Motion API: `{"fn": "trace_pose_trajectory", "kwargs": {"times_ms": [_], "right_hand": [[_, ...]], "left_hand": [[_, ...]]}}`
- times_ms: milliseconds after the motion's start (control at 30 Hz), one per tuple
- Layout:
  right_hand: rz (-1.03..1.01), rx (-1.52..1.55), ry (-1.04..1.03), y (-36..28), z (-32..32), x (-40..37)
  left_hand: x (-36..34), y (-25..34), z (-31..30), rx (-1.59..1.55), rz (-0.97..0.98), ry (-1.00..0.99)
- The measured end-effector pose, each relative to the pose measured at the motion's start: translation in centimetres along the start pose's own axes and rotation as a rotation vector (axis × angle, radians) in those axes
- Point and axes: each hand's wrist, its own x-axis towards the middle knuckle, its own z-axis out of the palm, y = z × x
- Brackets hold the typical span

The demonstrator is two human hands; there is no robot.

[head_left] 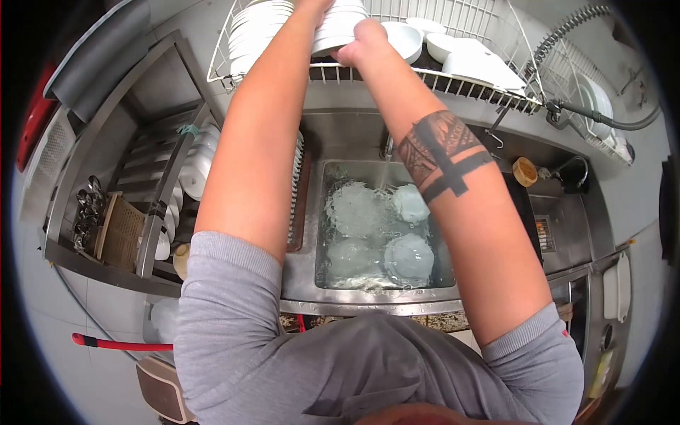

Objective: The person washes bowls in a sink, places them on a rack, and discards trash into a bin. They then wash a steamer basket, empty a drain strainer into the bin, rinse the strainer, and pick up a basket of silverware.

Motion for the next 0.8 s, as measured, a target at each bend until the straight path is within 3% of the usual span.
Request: {"fn": "trace_pose_trajectory", "kwargs": {"times_ms": [67, 133, 200, 267, 300, 533, 600, 633, 700, 800], "right_hand": [[0.023, -0.325, 0.087, -1.0, 0.4, -1.9], [-0.004, -0.446, 0.093, -1.5, -0.2, 0.9], [-0.029, -0.565, 0.099, -2.3, -0.2, 1.6], [0.048, -1.051, 0.072, -3.2, 0.7, -1.4], [-0.028, -1.089, 0.054, -3.2, 0.7, -2.7], [-0.051, -1.195, -0.02, -3.6, -1.6, -1.1], [-0.206, -1.504, -0.208, -3.8, -1.8, -3.5], [-0.209, -1.502, -0.209, -4.7, -1.9, -3.6], [-0.927, -2.33, -0.154, -7.4, -2.6, -3.8], [-0.902, -2.496, -0.05, -10.5, -2.1, -8.9]], "left_hand": [[0.4, -0.9, 0.1, 0.012, 0.029, 0.014], [1.1, -1.6, 0.2, 0.028, 0.063, 0.028], [2.5, -2.2, 0.0, 0.036, 0.086, -0.17], [3.8, -2.9, -0.1, 0.103, 0.064, -0.169], [4.5, -3.1, 0.0, 0.169, 0.052, -0.163], [5.6, -3.0, 0.3, 0.435, 0.07, -0.213], [5.6, -2.8, 0.4, 0.504, 0.07, -0.23], [5.7, -2.8, 0.3, 0.543, 0.075, -0.241], [5.9, -2.8, 0.2, 0.63, 0.082, -0.26], [6.3, -2.8, 0.0, 0.777, 0.098, -0.292]]}}
